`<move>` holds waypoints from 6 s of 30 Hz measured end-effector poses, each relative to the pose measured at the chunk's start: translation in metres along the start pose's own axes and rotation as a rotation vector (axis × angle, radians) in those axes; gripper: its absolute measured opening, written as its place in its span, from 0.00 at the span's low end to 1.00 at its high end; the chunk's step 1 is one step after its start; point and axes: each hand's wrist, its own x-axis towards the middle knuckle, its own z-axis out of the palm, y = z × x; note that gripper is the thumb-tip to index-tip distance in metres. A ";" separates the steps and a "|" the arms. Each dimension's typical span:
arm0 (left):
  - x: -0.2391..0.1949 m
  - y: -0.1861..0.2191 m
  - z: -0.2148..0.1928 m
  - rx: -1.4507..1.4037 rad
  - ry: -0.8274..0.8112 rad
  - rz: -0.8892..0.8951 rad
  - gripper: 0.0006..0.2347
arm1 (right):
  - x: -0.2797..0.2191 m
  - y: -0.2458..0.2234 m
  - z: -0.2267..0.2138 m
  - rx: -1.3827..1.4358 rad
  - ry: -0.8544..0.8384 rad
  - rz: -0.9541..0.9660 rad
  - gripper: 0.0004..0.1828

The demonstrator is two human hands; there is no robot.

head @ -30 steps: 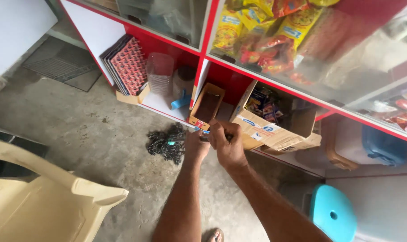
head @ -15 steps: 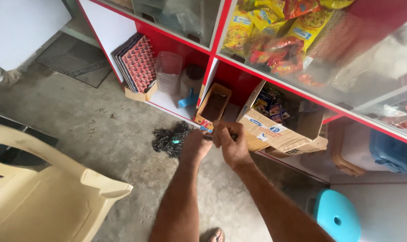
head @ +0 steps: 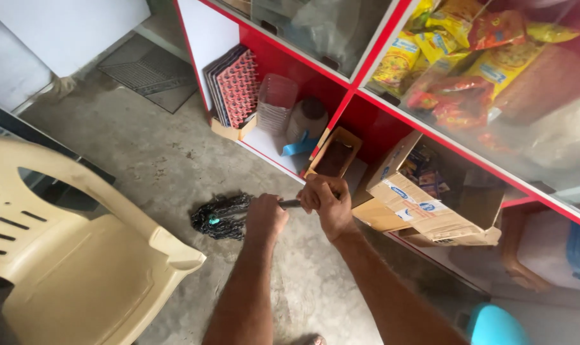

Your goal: Mop the floor around furniture and display cases in a small shop.

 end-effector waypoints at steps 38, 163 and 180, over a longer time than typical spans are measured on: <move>0.054 -0.079 -0.087 -0.230 0.128 -0.192 0.11 | 0.111 0.008 0.141 -0.052 -0.076 0.047 0.26; 0.050 -0.349 -0.173 -0.503 1.067 -1.024 0.19 | 0.250 0.092 0.458 0.053 -1.164 0.090 0.23; 0.102 -0.416 -0.151 -0.676 0.733 -1.170 0.38 | 0.259 0.095 0.465 0.082 -1.140 0.010 0.25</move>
